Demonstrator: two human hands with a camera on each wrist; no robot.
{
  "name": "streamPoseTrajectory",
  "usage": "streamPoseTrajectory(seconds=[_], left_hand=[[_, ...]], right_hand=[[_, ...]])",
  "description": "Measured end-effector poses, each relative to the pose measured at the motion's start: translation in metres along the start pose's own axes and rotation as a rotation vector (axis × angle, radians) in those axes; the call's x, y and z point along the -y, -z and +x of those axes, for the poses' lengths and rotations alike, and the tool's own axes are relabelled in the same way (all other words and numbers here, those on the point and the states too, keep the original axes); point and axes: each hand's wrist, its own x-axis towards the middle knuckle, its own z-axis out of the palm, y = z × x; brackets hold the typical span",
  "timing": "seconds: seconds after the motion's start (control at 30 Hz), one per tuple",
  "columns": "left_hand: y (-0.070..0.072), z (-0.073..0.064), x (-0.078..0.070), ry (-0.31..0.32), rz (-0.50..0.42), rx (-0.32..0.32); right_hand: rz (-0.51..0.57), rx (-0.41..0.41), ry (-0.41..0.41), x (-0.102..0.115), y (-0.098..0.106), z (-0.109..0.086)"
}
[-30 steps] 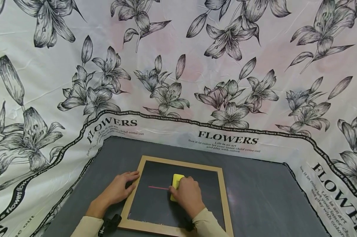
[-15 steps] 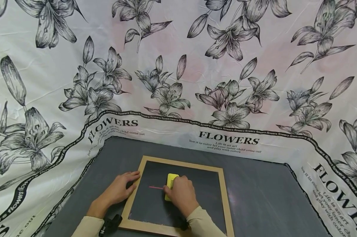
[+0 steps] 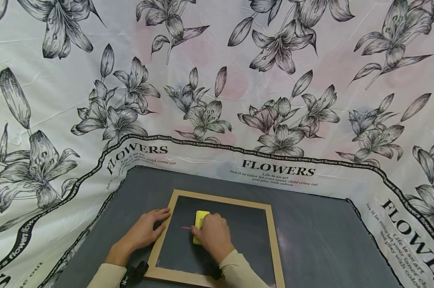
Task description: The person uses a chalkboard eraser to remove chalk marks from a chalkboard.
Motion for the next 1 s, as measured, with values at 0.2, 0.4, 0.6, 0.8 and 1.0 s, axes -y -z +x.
streamPoseTrajectory(seconds=[0.2, 0.4, 0.6, 0.8, 1.0], left_hand=[[0.0, 0.0, 0.0, 0.005, -0.002, 0.006], [-0.001, -0.002, -0.001, 0.011, 0.014, -0.005], [0.0, -0.002, -0.004, 0.023, 0.016, -0.013], [0.001, 0.0, -0.006, 0.043, 0.014, 0.007], [0.001, 0.001, -0.005, 0.04, 0.021, 0.012]], right_hand=[[0.002, 0.008, 0.013, 0.006, -0.005, 0.001], [-0.01, -0.008, 0.029, 0.012, -0.01, 0.003], [0.012, -0.016, 0.035, 0.02, -0.015, 0.005], [0.03, -0.012, 0.011, 0.026, -0.018, 0.006], [0.039, -0.022, 0.009, 0.03, -0.022, 0.007]])
